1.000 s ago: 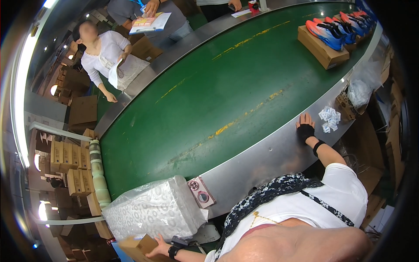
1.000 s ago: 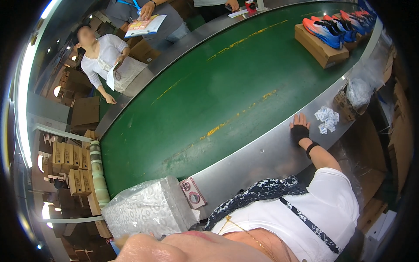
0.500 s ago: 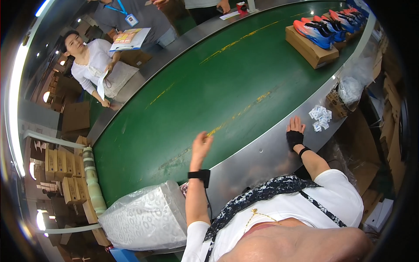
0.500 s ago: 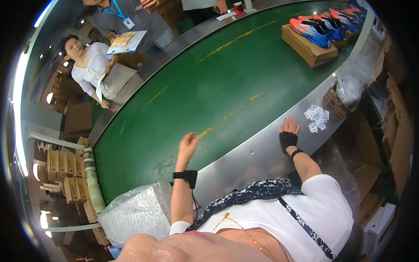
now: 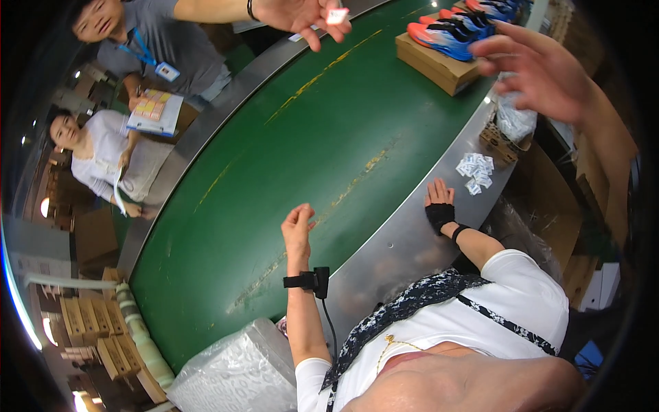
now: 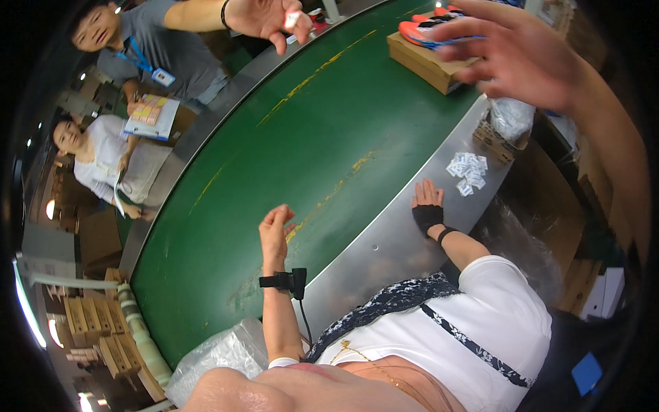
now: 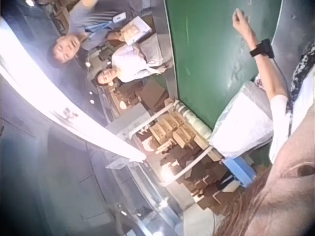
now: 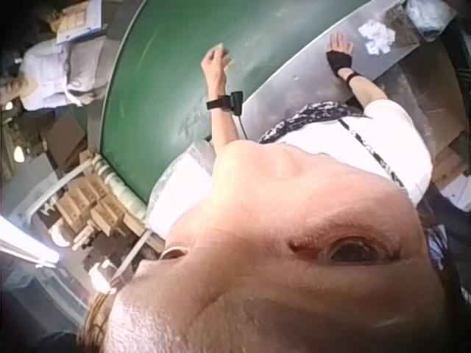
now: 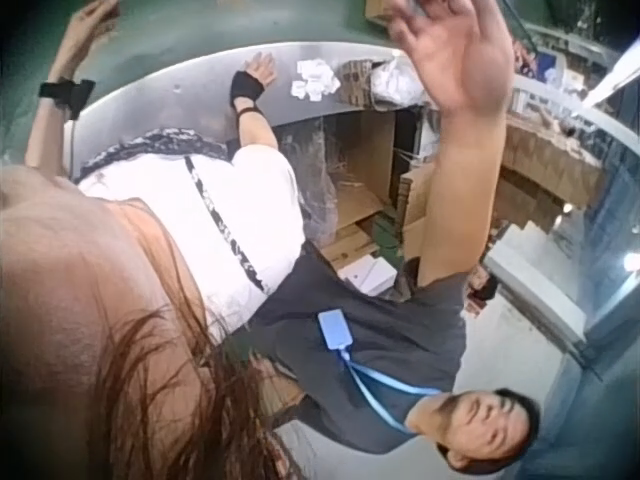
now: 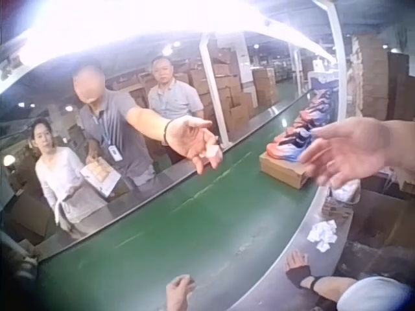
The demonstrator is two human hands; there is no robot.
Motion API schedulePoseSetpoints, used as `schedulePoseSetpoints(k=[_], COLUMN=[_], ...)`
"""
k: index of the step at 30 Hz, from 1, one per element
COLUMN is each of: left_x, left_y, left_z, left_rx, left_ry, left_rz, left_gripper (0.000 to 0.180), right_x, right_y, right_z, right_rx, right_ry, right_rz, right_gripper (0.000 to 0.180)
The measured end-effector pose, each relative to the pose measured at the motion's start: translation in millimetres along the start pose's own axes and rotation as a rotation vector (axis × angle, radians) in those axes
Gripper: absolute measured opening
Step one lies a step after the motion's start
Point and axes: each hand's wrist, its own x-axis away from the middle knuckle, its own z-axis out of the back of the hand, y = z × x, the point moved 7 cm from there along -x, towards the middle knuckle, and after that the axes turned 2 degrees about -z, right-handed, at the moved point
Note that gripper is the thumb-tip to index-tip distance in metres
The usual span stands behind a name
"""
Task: The recorder takes shoes from the conveyor belt, inspects them, and packs them into a box with protective tissue paper.
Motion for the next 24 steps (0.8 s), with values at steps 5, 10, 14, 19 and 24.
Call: schedulePoseSetpoints(k=[5, 10, 14, 19, 24], left_x=[1, 15, 46, 107, 111], left_y=[32, -51, -103, -137, -148], left_z=[-38, -46, -38, -37, -51], left_rx=[0.042, -0.399, -0.950, -1.177, -1.263], left_ry=[-0.102, -0.129, -0.213, -0.293, -0.365], left_rz=[-0.167, -0.164, 0.046, 0.161, 0.098], left_gripper=[0.028, 0.040, 0.069, 0.093, 0.100], right_x=[-3, -3, -1, 2, 4], right_y=[-9, -11, -5, -8, 2], right_z=[13, 25, 17, 15, 20], right_rx=[-0.020, -0.047, -0.038, -0.035, -0.042], right_ry=[-0.013, 0.069, 0.051, 0.088, 0.074], right_rz=[-0.028, 0.010, -0.006, 0.002, -0.015], right_gripper=[0.039, 0.038, 0.037, 0.037, 0.037])
